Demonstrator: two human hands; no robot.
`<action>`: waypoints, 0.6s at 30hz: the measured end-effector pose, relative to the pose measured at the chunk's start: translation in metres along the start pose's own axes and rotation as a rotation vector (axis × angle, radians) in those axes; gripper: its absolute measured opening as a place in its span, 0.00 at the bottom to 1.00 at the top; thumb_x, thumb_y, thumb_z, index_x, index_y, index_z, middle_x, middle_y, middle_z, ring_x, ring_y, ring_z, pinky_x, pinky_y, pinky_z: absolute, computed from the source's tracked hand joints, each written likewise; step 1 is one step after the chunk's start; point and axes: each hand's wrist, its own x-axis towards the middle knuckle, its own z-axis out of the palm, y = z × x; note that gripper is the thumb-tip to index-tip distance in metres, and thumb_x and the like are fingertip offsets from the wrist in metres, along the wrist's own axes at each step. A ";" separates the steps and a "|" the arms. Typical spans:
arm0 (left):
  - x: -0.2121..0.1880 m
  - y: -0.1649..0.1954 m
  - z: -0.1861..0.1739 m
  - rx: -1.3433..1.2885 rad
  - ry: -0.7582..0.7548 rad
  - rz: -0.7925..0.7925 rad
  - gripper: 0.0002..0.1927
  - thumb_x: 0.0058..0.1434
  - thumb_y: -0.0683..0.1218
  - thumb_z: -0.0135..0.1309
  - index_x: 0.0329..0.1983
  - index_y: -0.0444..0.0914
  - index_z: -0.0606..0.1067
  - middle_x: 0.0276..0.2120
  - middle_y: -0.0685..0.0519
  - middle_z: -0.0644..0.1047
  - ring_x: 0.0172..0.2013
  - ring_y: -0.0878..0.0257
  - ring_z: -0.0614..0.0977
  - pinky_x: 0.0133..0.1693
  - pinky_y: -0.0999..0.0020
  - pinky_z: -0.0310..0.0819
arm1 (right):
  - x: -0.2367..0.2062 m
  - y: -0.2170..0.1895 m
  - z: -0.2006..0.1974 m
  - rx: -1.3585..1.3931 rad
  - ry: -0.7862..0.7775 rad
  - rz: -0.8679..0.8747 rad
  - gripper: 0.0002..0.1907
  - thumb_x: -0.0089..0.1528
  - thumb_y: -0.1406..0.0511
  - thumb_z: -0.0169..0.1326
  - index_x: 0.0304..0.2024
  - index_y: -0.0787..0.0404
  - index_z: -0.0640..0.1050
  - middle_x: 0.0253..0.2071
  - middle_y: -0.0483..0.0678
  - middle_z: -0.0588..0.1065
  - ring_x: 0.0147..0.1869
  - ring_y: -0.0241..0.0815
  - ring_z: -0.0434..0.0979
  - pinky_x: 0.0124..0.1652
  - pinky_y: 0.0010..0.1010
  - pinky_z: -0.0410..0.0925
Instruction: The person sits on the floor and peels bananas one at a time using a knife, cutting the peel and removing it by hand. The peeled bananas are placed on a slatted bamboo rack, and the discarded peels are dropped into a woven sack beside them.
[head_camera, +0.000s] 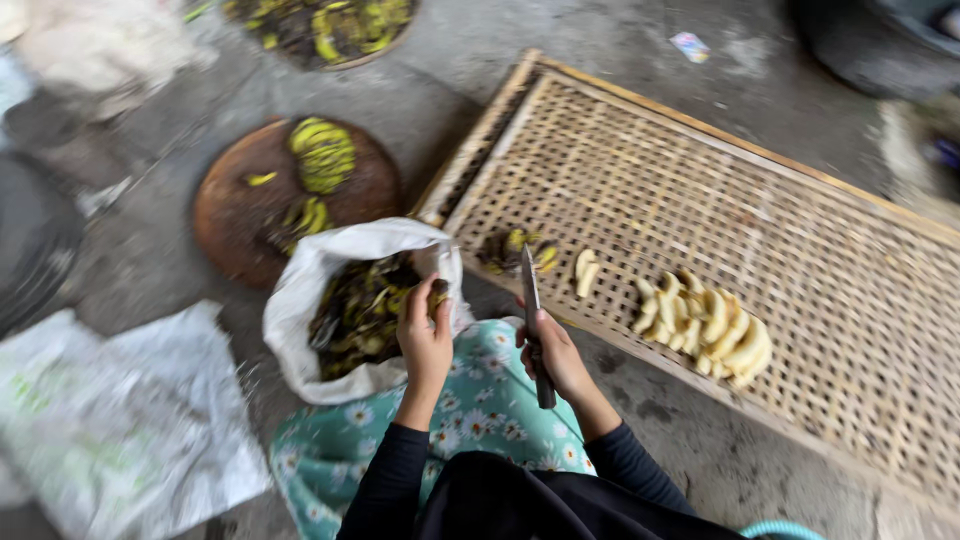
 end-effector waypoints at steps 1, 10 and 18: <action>0.004 0.001 -0.012 0.070 0.029 0.039 0.20 0.66 0.40 0.56 0.62 0.36 0.73 0.51 0.42 0.76 0.50 0.44 0.79 0.52 0.54 0.74 | 0.006 -0.005 0.022 -0.113 -0.064 -0.047 0.29 0.72 0.54 0.33 0.73 0.55 0.63 0.31 0.42 0.70 0.21 0.34 0.65 0.22 0.25 0.61; 0.000 -0.005 -0.078 0.363 0.171 0.014 0.20 0.62 0.37 0.58 0.58 0.38 0.76 0.55 0.46 0.78 0.52 0.47 0.80 0.51 0.54 0.76 | 0.022 -0.018 0.142 -0.708 -0.363 -0.902 0.29 0.78 0.60 0.43 0.80 0.58 0.55 0.64 0.62 0.73 0.64 0.59 0.77 0.58 0.43 0.69; -0.009 -0.010 -0.100 0.439 0.261 0.117 0.15 0.63 0.35 0.58 0.54 0.35 0.77 0.52 0.47 0.77 0.53 0.46 0.81 0.56 0.52 0.77 | 0.010 -0.007 0.179 -0.776 -0.260 -0.658 0.24 0.71 0.59 0.46 0.66 0.62 0.63 0.45 0.61 0.79 0.47 0.58 0.83 0.44 0.42 0.73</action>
